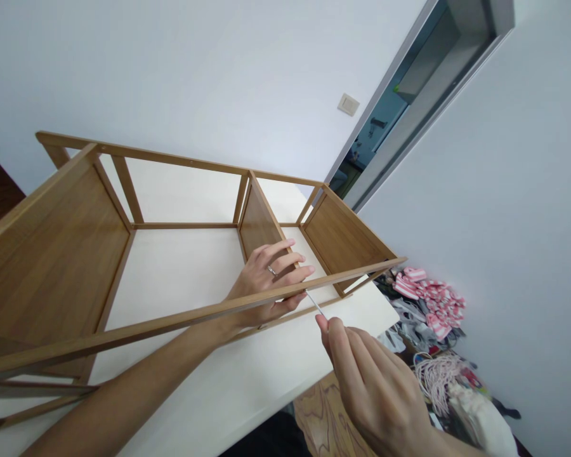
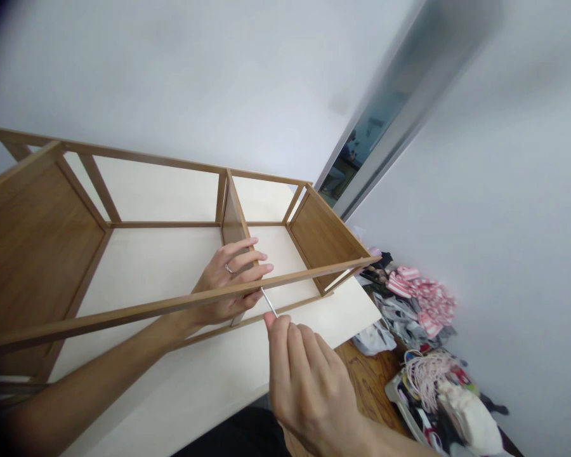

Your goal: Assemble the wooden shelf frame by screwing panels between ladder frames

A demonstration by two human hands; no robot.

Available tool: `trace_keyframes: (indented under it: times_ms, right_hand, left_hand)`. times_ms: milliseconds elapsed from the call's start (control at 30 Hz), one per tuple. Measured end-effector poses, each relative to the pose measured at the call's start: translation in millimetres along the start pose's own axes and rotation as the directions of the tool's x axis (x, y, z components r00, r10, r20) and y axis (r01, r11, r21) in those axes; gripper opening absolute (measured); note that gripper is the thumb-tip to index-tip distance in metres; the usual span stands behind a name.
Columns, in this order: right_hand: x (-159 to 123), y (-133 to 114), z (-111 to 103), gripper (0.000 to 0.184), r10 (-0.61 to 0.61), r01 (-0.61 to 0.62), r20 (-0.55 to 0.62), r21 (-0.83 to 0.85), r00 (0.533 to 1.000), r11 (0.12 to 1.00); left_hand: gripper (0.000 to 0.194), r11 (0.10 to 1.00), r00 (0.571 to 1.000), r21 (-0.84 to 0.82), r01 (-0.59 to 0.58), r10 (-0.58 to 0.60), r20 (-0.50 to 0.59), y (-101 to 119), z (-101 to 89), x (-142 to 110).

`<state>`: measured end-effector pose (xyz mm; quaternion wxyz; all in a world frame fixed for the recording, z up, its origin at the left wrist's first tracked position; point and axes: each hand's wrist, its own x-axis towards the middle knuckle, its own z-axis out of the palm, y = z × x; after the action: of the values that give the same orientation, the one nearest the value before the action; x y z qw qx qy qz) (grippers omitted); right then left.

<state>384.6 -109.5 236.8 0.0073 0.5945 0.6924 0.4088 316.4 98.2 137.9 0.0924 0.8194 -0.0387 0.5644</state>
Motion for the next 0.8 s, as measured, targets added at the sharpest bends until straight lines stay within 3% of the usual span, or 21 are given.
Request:
trace_keyframes:
  times_ms: [200, 467, 800]
  right_hand:
    - [-1, -1, -1, 0.015, -0.036, 0.036, 0.013, 0.005, 0.999, 0.999]
    - [3, -8, -2, 0.013, -0.093, 0.097, 0.029, -0.143, 0.995, 0.985]
    - [18, -6, -17, 0.018, -0.044, 0.060, 0.103, -0.152, 0.994, 0.987]
  left_hand:
    - [0.034, 1.000, 1.000, -0.010, 0.001, -0.001, 0.008, 1, -0.7, 1]
    - [0.030, 1.000, 1.000, -0.005, 0.001, -0.001, -0.001, 2, 0.1, 1]
    - [0.033, 1.000, 1.000, -0.015, 0.021, -0.021, 0.008, 1, 0.3, -2]
